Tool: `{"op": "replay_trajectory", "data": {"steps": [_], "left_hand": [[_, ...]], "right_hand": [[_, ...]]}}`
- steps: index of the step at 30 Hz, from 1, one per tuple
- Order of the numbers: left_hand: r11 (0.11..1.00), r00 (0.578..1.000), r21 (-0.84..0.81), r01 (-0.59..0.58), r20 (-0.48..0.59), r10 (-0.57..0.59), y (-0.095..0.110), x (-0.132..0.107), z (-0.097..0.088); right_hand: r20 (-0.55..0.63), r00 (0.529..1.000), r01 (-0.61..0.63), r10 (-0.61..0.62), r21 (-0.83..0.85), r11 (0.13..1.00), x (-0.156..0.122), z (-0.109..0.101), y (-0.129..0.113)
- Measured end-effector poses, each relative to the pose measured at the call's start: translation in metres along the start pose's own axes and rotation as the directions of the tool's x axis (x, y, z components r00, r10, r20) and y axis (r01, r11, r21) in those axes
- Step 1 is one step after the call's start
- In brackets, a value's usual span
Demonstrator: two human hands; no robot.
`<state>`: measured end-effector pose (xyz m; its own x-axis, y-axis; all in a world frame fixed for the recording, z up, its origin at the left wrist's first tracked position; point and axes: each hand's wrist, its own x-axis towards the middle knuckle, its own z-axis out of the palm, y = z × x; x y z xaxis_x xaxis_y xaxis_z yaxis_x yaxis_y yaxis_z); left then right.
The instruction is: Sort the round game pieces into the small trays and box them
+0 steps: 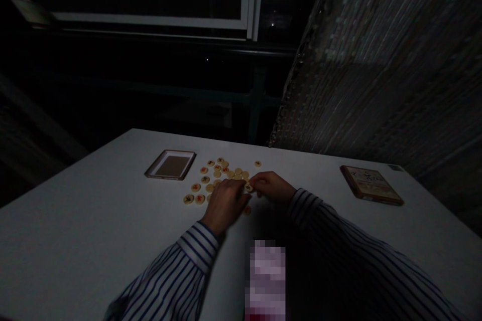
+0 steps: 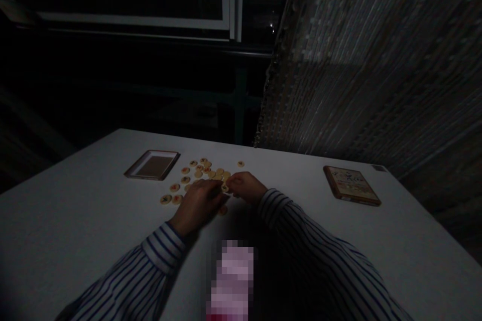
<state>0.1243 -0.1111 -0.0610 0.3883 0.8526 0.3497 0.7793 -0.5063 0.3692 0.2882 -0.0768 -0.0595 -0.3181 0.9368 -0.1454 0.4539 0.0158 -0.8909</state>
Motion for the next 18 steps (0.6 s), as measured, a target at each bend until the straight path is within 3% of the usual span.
{"op": "replay_trajectory", "data": {"steps": [8,13,18], "left_hand": [[0.999,0.999,-0.014,-0.036,-0.025,0.036,0.002,0.002,0.002],[0.999,0.999,-0.013,-0.051,-0.019,0.051,0.005,0.001,-0.004],[0.985,0.997,-0.167,-0.041,-0.069,0.030,0.016,-0.003,-0.008]], "right_hand": [[0.015,1.000,0.003,-0.004,0.056,0.998,-0.002,-0.002,0.004],[-0.044,0.998,0.043,-0.038,0.123,0.991,-0.008,-0.004,-0.002],[-0.080,0.993,0.097,-0.084,0.180,0.979,-0.024,-0.011,-0.010]]}}
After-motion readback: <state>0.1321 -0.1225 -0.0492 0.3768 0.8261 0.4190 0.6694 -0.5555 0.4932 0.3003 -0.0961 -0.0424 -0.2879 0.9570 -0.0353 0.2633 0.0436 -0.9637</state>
